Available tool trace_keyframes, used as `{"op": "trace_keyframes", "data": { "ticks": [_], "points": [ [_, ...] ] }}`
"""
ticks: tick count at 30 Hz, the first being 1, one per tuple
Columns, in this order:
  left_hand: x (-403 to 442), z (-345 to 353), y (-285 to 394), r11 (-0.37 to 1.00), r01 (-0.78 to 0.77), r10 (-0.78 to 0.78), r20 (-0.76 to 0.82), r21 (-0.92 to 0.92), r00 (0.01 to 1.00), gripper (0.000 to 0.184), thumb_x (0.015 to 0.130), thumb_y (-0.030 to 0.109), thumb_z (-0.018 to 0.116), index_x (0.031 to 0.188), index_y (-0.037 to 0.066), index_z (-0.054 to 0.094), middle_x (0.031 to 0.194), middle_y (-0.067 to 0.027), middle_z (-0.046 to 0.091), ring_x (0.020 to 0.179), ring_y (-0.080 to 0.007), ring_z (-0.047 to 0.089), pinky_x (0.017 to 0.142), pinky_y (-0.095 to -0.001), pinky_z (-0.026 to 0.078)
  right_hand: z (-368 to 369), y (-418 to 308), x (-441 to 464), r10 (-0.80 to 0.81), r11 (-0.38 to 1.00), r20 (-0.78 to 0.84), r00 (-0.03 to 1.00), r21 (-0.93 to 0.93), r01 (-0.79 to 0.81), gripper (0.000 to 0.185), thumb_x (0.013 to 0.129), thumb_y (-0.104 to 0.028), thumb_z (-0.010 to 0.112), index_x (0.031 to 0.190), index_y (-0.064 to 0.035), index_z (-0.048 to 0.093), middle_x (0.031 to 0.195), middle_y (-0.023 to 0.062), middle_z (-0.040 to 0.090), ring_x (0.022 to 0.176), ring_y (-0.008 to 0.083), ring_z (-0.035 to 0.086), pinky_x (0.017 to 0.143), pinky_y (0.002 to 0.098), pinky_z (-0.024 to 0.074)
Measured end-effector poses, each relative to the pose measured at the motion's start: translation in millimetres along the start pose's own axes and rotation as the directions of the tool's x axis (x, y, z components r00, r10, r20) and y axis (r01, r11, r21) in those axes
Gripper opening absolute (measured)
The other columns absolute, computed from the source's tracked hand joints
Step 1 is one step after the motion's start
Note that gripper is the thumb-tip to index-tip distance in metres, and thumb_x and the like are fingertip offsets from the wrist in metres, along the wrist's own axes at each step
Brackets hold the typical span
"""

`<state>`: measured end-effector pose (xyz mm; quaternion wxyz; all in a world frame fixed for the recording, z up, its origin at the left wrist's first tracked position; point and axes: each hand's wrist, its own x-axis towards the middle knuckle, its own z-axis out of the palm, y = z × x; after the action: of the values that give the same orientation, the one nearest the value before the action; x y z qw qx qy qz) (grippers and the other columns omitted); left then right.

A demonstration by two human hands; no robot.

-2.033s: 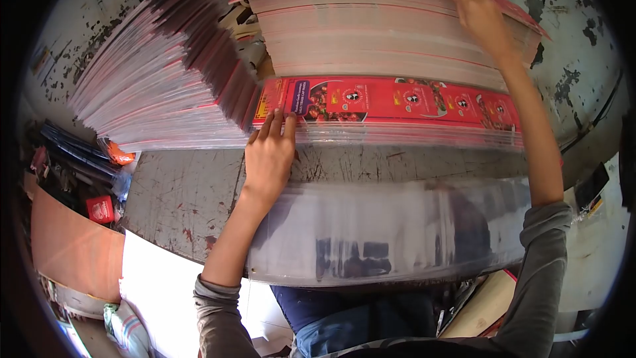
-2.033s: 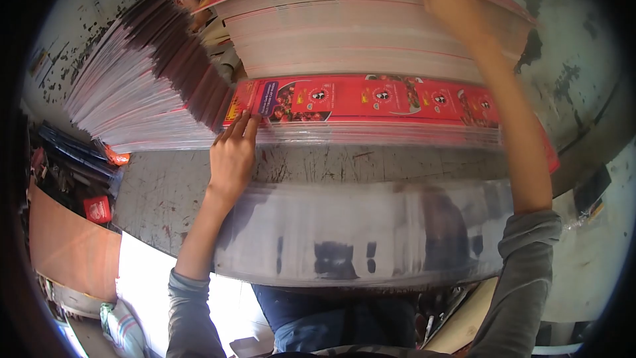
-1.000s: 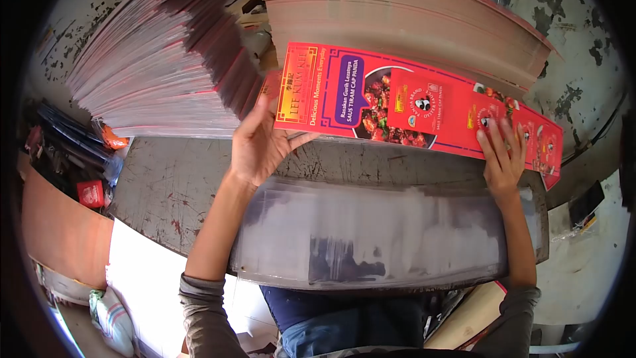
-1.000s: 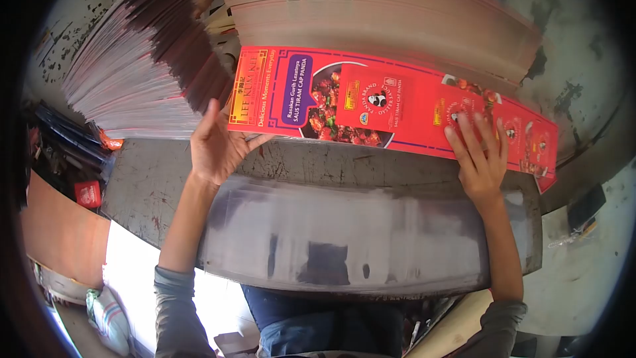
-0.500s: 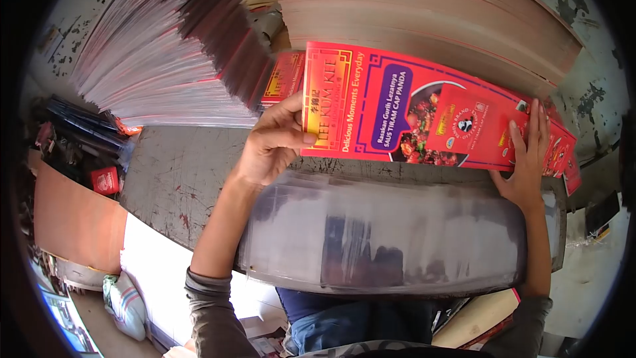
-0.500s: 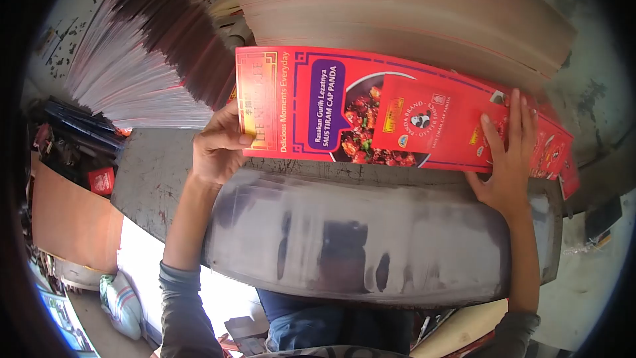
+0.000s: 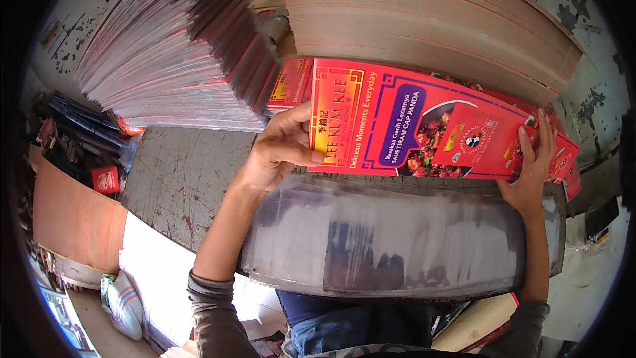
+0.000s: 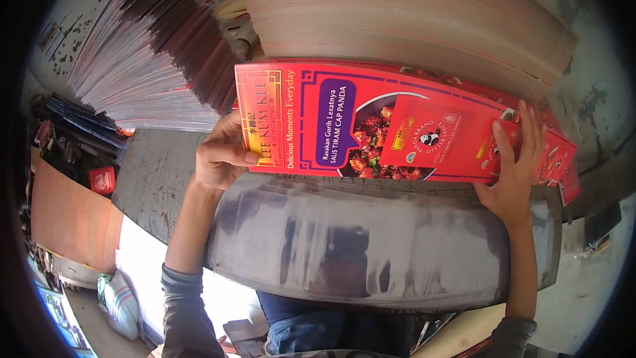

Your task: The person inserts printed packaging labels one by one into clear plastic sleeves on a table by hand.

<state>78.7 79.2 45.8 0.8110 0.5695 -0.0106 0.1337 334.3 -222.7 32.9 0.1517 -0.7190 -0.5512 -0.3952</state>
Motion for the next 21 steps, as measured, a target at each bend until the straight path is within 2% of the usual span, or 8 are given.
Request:
{"op": "trace_keyframes", "data": {
  "ticks": [3,5,6,8,11,12,15,21],
  "points": [
    [-0.2,-0.8,0.4,0.999,-0.004,0.005,-0.017,0.033,1.000,0.072,0.058,-0.007,0.052,0.129,-0.001,0.043,0.114,-0.0106,0.059,0.105,-0.0188,0.057,0.084,-0.0279,0.047,1.5,2.0,-1.9,0.001,1.000,-0.002,1.000,-0.015,-0.001,0.081,0.060,-0.030,0.075,0.131,-0.0170,0.040,0.142,0.0218,0.024,0.130,0.0413,0.024,0.105,0.0581,0.0151],
    [-0.1,-3.6,1.4,0.996,0.041,-0.041,-0.006,0.085,0.999,0.072,0.058,-0.006,0.050,0.130,-0.001,0.042,0.118,-0.0113,0.057,0.107,-0.0191,0.056,0.087,-0.0281,0.044,3.9,5.7,-3.5,-0.027,0.998,-0.013,1.000,-0.053,0.026,0.083,0.059,-0.043,0.076,0.131,-0.0188,0.041,0.140,0.0215,0.027,0.128,0.0406,0.027,0.104,0.0587,0.0154],
    [1.2,-0.7,0.4,0.996,0.041,-0.041,-0.001,0.084,0.999,0.072,0.058,-0.006,0.050,0.130,-0.001,0.042,0.118,-0.0113,0.057,0.107,-0.0191,0.056,0.087,-0.0281,0.044,2.5,7.1,-4.8,-0.024,0.998,-0.012,1.000,-0.058,0.023,0.083,0.059,-0.043,0.076,0.131,-0.0188,0.041,0.140,0.0215,0.027,0.128,0.0406,0.027,0.104,0.0587,0.0154],
    [1.9,6.4,-1.2,0.998,-0.064,0.065,-0.075,0.024,0.995,0.074,0.059,-0.001,0.051,0.131,-0.002,0.038,0.120,-0.0124,0.054,0.109,-0.0199,0.053,0.091,-0.0284,0.041,0.9,7.5,-7.4,-0.035,0.997,0.031,0.999,-0.061,0.037,0.088,0.056,-0.059,0.071,0.130,-0.0201,0.043,0.138,0.0212,0.030,0.127,0.0400,0.029,0.103,0.0598,0.0155],
    [0.8,7.4,5.8,0.996,-0.087,0.088,-0.080,0.015,0.993,0.073,0.060,0.004,0.054,0.131,-0.002,0.035,0.119,-0.0132,0.053,0.109,-0.0203,0.052,0.093,-0.0281,0.038,3.6,1.1,-7.2,-0.085,0.993,0.050,0.995,-0.078,0.088,0.090,0.054,-0.067,0.064,0.129,-0.0214,0.044,0.137,0.0211,0.031,0.125,0.0397,0.031,0.103,0.0609,0.0153],
    [1.6,10.1,5.1,0.988,-0.138,0.146,-0.128,0.071,0.981,0.068,0.063,0.010,0.055,0.128,-0.001,0.036,0.115,-0.0133,0.054,0.106,-0.0196,0.053,0.091,-0.0277,0.039,4.3,-1.6,-7.2,-0.081,0.993,0.049,0.995,-0.083,0.085,0.090,0.054,-0.067,0.064,0.129,-0.0214,0.044,0.137,0.0211,0.031,0.125,0.0397,0.031,0.103,0.0609,0.0153],
    [4.8,10.1,12.5,0.985,-0.123,0.137,-0.117,0.116,0.984,0.064,0.066,0.012,0.055,0.126,-0.001,0.039,0.114,-0.0130,0.054,0.105,-0.0188,0.053,0.089,-0.0280,0.041,1.6,-1.8,-4.9,-0.105,0.993,0.065,0.992,-0.054,0.109,0.087,0.055,-0.067,0.064,0.128,-0.0231,0.046,0.136,0.0209,0.031,0.124,0.0400,0.032,0.103,0.0614,0.0147],
    [5.5,5.2,13.4,0.973,-0.164,0.189,-0.149,0.163,0.971,0.043,0.076,0.008,0.052,0.118,0.001,0.047,0.106,-0.0124,0.059,0.098,-0.0174,0.057,0.086,-0.0285,0.044,-0.3,-11.2,-3.7,-0.115,0.993,0.087,0.989,-0.026,0.118,0.084,0.054,-0.066,0.065,0.126,-0.0258,0.049,0.135,0.0195,0.032,0.122,0.0390,0.033,0.103,0.0620,0.0148]
  ]
}}
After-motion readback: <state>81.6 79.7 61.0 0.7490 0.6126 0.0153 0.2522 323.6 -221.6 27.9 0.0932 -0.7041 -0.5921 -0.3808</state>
